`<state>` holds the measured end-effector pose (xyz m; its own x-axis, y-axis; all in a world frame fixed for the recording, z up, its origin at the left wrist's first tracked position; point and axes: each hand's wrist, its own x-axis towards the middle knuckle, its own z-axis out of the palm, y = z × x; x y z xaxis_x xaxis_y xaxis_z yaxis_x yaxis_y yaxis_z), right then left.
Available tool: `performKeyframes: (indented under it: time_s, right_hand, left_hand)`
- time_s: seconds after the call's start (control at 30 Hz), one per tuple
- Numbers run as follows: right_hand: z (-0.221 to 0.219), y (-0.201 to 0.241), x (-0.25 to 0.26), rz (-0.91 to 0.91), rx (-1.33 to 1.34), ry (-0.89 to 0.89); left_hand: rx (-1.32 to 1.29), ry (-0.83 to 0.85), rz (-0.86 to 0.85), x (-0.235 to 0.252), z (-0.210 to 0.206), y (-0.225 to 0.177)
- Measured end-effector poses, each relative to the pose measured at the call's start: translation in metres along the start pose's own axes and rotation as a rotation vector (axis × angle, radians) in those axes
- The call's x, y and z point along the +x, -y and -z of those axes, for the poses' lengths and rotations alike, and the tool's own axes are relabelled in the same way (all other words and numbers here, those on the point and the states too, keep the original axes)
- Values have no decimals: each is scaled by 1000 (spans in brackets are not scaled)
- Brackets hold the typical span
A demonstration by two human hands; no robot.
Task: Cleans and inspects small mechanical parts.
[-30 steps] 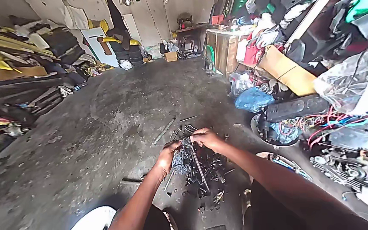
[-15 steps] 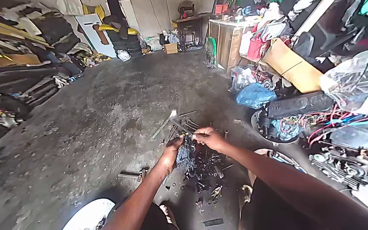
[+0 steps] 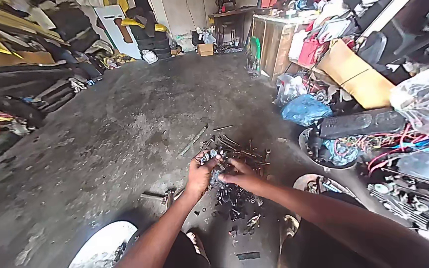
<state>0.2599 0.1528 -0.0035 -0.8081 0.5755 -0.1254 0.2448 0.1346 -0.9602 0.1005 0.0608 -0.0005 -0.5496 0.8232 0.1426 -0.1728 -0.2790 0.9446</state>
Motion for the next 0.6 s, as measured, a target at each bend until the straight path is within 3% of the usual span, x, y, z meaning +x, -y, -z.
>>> performKeyframes:
  time_s: [0.07,0.13,0.3,0.43,0.6]
  right_hand:
    - [-1,-6,2,66,-225,60]
    - [0,-7,1,59,-239,159]
    - [4,7,-10,-56,239,404]
    - [12,26,-24,-142,281,374]
    - [30,35,-32,-67,287,363]
  left_hand:
    - [-43,26,12,-2,1,-5]
    - [-62,64,22,-4,3,-11]
    - [-66,26,-31,-4,22,-25]
    - [35,-31,-109,-2,46,-44]
    - [42,-398,-91,11,85,-59]
